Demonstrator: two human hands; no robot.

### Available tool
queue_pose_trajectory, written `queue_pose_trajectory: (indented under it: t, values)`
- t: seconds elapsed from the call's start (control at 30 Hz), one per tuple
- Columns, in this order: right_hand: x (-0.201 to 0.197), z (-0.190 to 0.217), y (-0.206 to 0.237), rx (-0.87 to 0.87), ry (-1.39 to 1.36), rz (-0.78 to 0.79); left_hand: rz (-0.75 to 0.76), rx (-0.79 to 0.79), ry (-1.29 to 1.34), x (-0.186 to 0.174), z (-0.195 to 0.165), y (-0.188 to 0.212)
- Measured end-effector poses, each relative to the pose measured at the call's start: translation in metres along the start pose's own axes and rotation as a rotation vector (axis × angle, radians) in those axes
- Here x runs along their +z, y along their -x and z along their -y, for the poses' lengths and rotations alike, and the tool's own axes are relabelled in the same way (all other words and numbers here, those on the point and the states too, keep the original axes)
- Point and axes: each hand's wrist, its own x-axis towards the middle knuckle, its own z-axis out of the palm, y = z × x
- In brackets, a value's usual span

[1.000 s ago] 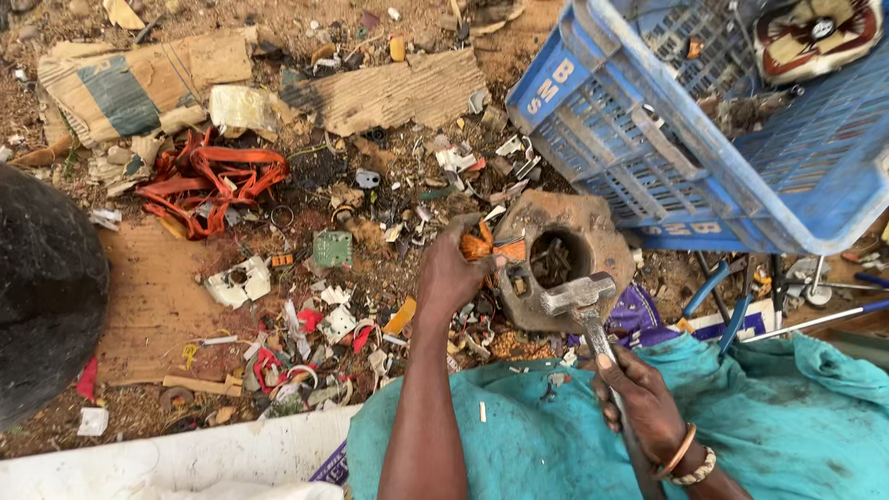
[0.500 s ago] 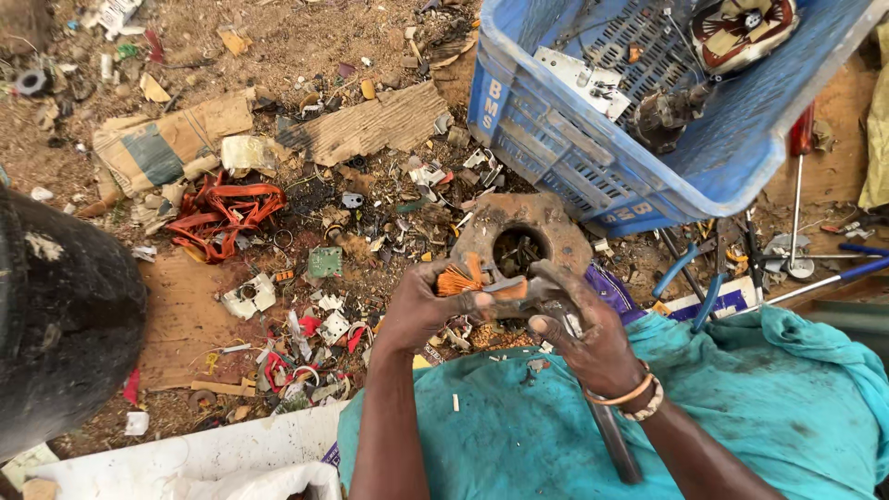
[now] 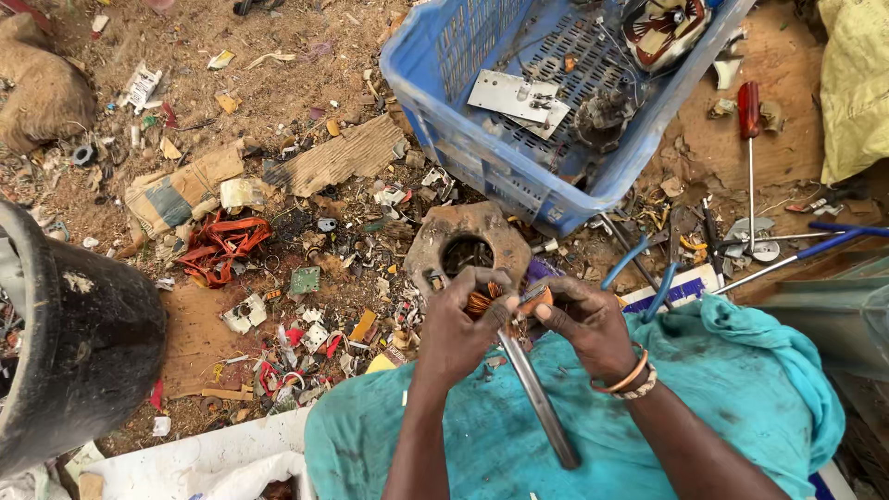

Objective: The person sits on the ground and hammers bundles of orange copper wire on a stone anvil block to flatten and loosen them, then pulls the wire strands apart by hand and places the processed wire into a white sack. At the end they use pliers to work on a small scrap component.

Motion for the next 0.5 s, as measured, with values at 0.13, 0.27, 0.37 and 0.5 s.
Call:
queue_pose_trajectory:
  t: [0.13,0.27,0.37,0.5]
  values:
    - [-0.023,-0.005,-0.002,0.062,-0.208,-0.005,-0.001,0.108,-0.005,0.027,-0.008,-0.004]
    - [-0.031,-0.016,-0.005,0.07,-0.371,-0.038,-0.145,0.153,-0.026,0.052,0.0,-0.009]
    - [-0.031,-0.022,-0.006,-0.017,-0.336,-0.087,-0.208,0.135,0.037,0.064,0.012,-0.019]
    - [-0.03,-0.013,-0.007,0.002,-0.301,-0.081,-0.184,0.02,0.286,0.071,0.016,-0.025]
